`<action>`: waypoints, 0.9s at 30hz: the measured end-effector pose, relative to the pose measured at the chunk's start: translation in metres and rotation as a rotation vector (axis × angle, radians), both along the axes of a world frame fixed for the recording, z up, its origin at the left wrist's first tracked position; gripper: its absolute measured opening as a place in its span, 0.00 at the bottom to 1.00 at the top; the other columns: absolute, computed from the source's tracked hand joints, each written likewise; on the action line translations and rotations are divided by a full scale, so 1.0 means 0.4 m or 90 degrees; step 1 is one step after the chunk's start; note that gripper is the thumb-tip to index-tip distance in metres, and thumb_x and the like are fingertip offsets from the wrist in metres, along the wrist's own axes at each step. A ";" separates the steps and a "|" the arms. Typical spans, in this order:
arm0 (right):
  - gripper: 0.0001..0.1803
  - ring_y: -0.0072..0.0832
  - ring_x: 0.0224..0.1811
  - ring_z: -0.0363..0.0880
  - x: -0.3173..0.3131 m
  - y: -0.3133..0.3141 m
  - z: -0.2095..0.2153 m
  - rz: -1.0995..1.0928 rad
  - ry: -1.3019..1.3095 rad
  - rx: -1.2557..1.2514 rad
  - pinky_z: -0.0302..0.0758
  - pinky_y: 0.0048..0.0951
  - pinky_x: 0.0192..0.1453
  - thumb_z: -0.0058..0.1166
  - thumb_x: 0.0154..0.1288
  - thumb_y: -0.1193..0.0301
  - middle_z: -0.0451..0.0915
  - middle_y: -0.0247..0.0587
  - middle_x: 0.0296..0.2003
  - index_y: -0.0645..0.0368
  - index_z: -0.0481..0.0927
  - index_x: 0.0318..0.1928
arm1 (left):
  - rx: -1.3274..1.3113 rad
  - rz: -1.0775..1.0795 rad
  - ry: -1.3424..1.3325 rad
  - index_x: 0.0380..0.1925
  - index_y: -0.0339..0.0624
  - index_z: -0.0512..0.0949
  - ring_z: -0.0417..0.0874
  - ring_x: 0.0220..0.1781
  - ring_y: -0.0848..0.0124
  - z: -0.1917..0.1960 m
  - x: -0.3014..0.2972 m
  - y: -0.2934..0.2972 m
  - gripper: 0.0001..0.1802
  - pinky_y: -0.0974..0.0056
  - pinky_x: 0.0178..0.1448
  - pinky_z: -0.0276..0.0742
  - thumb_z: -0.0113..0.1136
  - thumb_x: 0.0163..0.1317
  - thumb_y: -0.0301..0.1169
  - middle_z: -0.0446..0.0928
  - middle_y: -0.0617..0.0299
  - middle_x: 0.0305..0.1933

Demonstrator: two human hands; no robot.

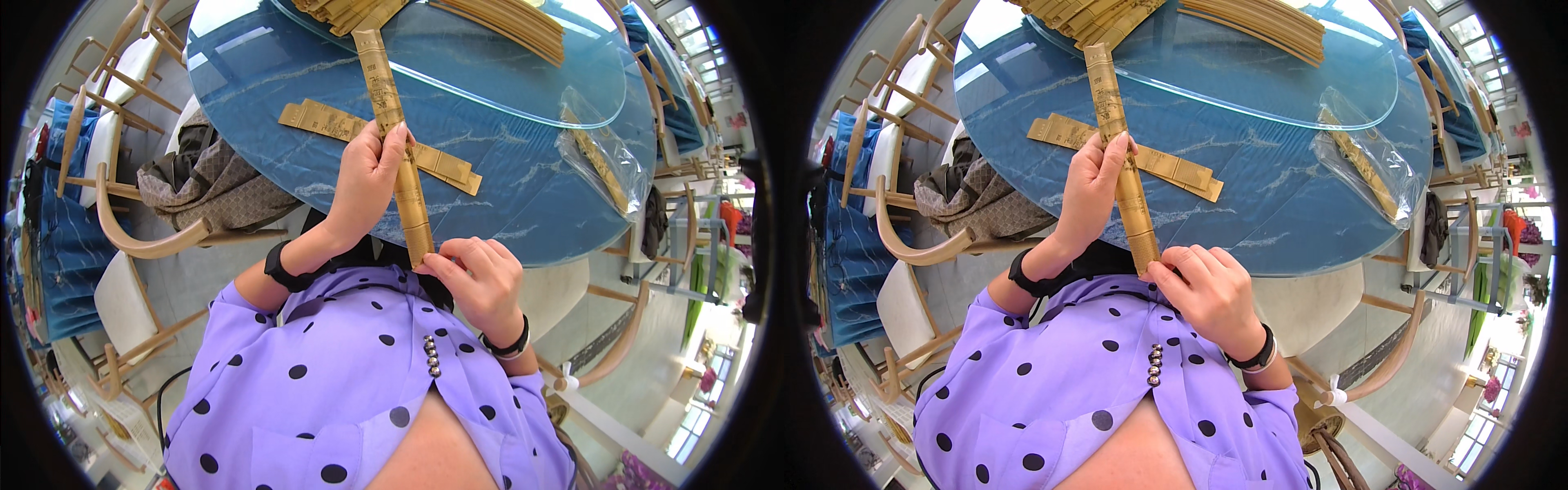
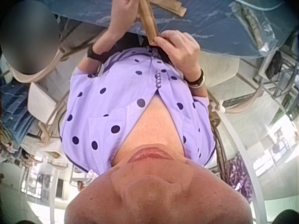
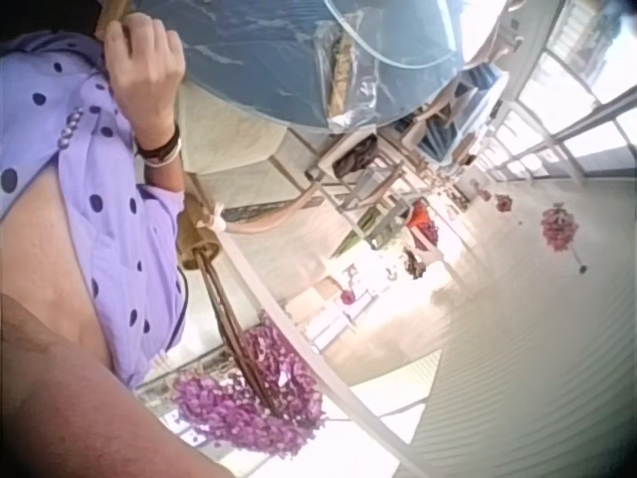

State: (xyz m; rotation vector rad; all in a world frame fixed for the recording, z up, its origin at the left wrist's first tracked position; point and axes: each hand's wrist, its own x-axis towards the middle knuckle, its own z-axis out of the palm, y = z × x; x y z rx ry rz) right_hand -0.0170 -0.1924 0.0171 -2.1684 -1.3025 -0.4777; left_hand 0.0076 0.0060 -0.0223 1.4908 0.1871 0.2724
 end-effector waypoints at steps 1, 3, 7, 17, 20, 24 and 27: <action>0.14 0.23 0.23 0.75 0.001 -0.002 0.000 0.004 0.007 0.007 0.66 0.26 0.26 0.75 0.45 0.69 0.80 0.32 0.30 0.55 0.86 0.34 | -0.006 -0.009 0.000 0.37 0.43 0.77 0.65 0.31 0.85 0.002 -0.001 0.000 0.16 0.73 0.37 0.64 0.50 0.81 0.41 0.70 0.73 0.29; 0.14 0.24 0.23 0.75 0.001 -0.008 0.000 0.011 0.023 0.022 0.66 0.25 0.26 0.75 0.45 0.69 0.80 0.32 0.30 0.55 0.87 0.35 | -0.019 -0.029 0.001 0.37 0.43 0.78 0.66 0.31 0.85 0.006 -0.001 0.000 0.16 0.74 0.37 0.64 0.50 0.80 0.41 0.70 0.73 0.28; 0.14 0.24 0.25 0.77 0.005 -0.009 0.002 0.007 0.014 0.013 0.67 0.25 0.26 0.73 0.46 0.70 0.80 0.31 0.31 0.55 0.87 0.36 | -0.040 -0.021 0.005 0.38 0.42 0.78 0.66 0.32 0.85 -0.004 0.010 0.009 0.17 0.74 0.38 0.65 0.50 0.80 0.42 0.71 0.73 0.30; 0.13 0.27 0.29 0.81 0.008 -0.013 0.005 -0.008 0.061 0.028 0.73 0.27 0.29 0.74 0.50 0.67 0.81 0.32 0.32 0.56 0.86 0.35 | -0.077 -0.023 -0.003 0.38 0.43 0.78 0.66 0.32 0.84 -0.016 0.015 0.002 0.16 0.74 0.38 0.65 0.49 0.81 0.41 0.71 0.72 0.31; 0.13 0.27 0.29 0.80 0.007 -0.013 0.001 -0.027 0.047 0.033 0.71 0.26 0.28 0.74 0.50 0.67 0.81 0.32 0.32 0.56 0.86 0.35 | -0.063 -0.035 0.011 0.38 0.43 0.77 0.65 0.32 0.84 -0.007 0.015 0.000 0.16 0.73 0.37 0.64 0.49 0.81 0.42 0.69 0.73 0.30; 0.12 0.25 0.26 0.76 0.003 -0.012 -0.006 -0.043 0.013 0.021 0.65 0.27 0.27 0.73 0.51 0.67 0.78 0.30 0.31 0.55 0.83 0.33 | -0.039 -0.016 0.020 0.37 0.43 0.77 0.64 0.32 0.84 -0.004 0.007 -0.009 0.16 0.73 0.36 0.63 0.49 0.81 0.42 0.68 0.73 0.29; 0.11 0.23 0.25 0.73 -0.003 -0.014 -0.004 -0.045 -0.026 0.008 0.64 0.27 0.27 0.72 0.53 0.67 0.77 0.30 0.31 0.54 0.82 0.33 | -0.048 -0.018 0.034 0.36 0.43 0.76 0.63 0.32 0.83 -0.006 0.002 -0.016 0.17 0.72 0.36 0.63 0.49 0.81 0.42 0.67 0.73 0.29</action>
